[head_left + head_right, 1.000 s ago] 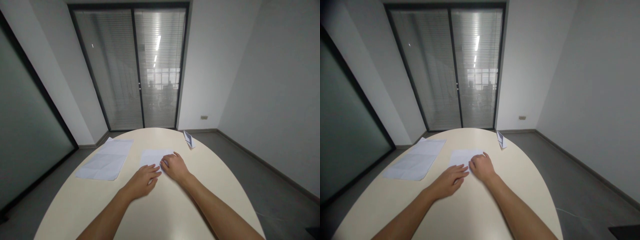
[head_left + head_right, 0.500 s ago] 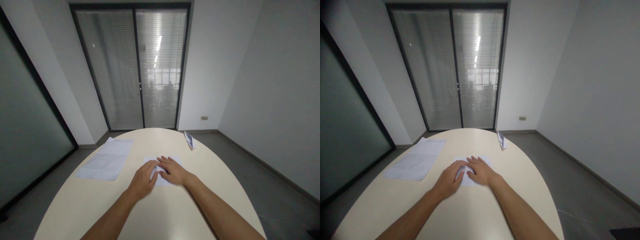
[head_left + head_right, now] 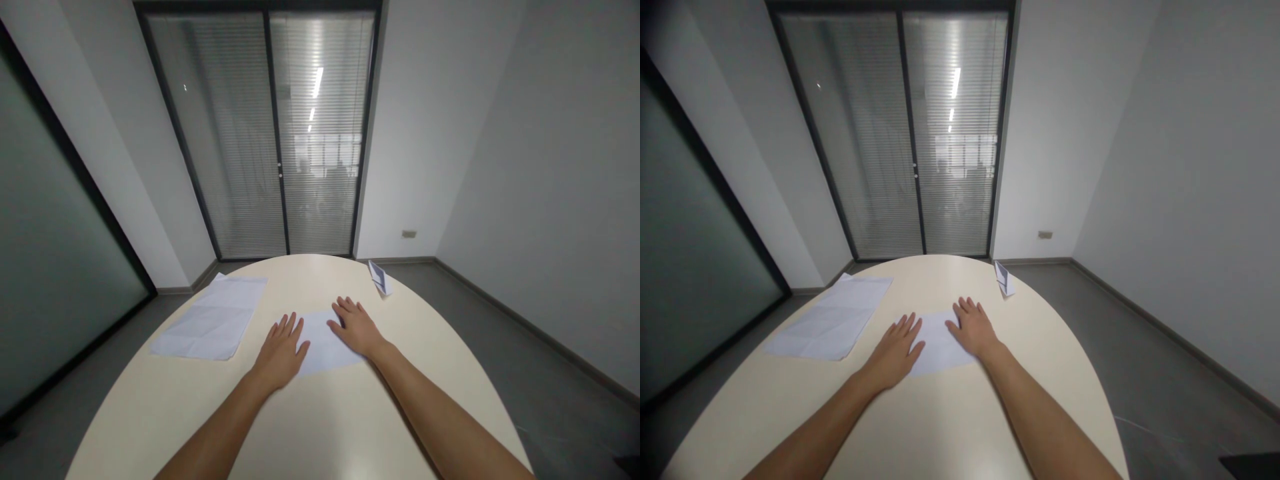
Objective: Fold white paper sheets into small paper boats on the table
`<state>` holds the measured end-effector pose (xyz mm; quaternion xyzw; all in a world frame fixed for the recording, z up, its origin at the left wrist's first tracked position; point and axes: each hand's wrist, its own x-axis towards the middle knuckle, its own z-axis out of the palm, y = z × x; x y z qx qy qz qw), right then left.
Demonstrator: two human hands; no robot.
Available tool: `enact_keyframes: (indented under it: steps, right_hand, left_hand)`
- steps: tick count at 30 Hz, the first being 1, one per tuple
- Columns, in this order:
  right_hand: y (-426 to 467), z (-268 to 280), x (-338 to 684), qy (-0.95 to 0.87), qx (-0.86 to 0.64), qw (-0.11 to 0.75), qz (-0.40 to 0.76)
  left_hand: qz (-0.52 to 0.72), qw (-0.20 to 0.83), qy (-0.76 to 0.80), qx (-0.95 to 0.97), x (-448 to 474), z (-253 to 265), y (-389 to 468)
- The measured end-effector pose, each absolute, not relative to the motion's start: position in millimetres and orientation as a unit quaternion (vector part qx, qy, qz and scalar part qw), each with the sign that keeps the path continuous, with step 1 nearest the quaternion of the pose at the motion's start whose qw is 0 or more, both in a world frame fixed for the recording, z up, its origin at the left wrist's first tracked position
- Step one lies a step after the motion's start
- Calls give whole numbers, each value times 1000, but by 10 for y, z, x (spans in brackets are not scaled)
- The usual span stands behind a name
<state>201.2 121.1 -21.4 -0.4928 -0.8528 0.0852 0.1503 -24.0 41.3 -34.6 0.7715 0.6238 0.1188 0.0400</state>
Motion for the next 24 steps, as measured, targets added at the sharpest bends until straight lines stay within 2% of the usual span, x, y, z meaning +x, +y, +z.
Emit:
enact_keyframes:
  steps: [5, 7, 9, 14, 24]
  right_hand:
    - [1073, -169, 1884, -876, -430, 213, 53]
    - [974, -158, 1785, -899, -380, 203, 84]
    - [920, -159, 1722, -914, -352, 157, 124]
    - [1030, -169, 1811, -891, -409, 106, 166]
    - [1096, -161, 1895, -824, -535, 139, 127]
  left_hand:
    - [136, 6, 660, 739, -219, -358, 421]
    - [142, -4, 672, 727, -212, -358, 437]
    - [143, -8, 679, 720, -205, -349, 455]
    - [147, 1, 675, 723, -195, -319, 469]
    - [176, 51, 560, 808, -214, -144, 314]
